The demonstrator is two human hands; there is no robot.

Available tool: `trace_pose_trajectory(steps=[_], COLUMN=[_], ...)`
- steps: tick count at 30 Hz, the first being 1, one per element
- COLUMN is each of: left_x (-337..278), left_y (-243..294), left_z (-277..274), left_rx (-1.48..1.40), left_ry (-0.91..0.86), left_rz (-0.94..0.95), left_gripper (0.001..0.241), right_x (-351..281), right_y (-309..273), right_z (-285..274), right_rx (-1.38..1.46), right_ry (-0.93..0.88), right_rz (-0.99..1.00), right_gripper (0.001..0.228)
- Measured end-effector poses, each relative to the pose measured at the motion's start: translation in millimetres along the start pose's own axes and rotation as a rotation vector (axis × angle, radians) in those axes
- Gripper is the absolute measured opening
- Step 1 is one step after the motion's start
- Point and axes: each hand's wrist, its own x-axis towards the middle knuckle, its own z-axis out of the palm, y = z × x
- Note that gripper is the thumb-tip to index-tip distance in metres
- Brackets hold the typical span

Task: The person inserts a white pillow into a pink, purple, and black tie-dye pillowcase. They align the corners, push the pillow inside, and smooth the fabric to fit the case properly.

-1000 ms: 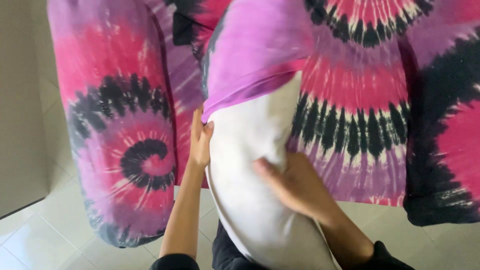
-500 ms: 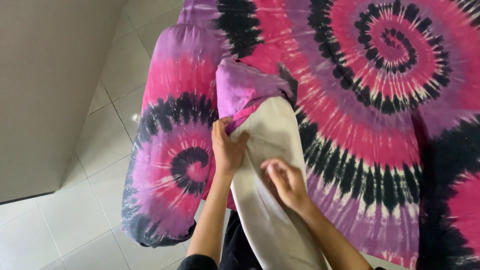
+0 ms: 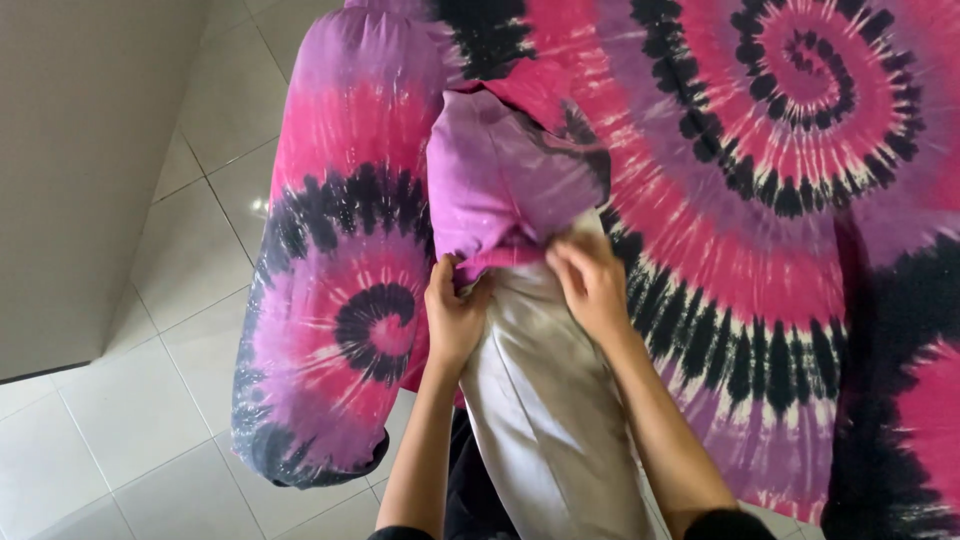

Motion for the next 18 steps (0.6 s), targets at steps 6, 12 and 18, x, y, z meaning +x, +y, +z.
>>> trace_pose_trajectory(steps=[6,12,18], left_x=[-12,-32,-91], left_y=[-6,25,95], left_z=[4,5,8], left_rx=[0.42,0.422,0.337], left_ry=[-0.034,-0.232,-0.455], left_rz=[0.287,0.287,0.63], left_gripper=[0.018,0.036,0.025], right_x=[-48,-33,-56], right_y=[-42,28,22], right_z=[-82,-78,-89], right_rx=[0.123,0.12,0.046], right_ry=[-0.681,-0.497,-0.167], right_rz=[0.216,0.23,0.374], right_gripper=[0.011,0.039,0.016])
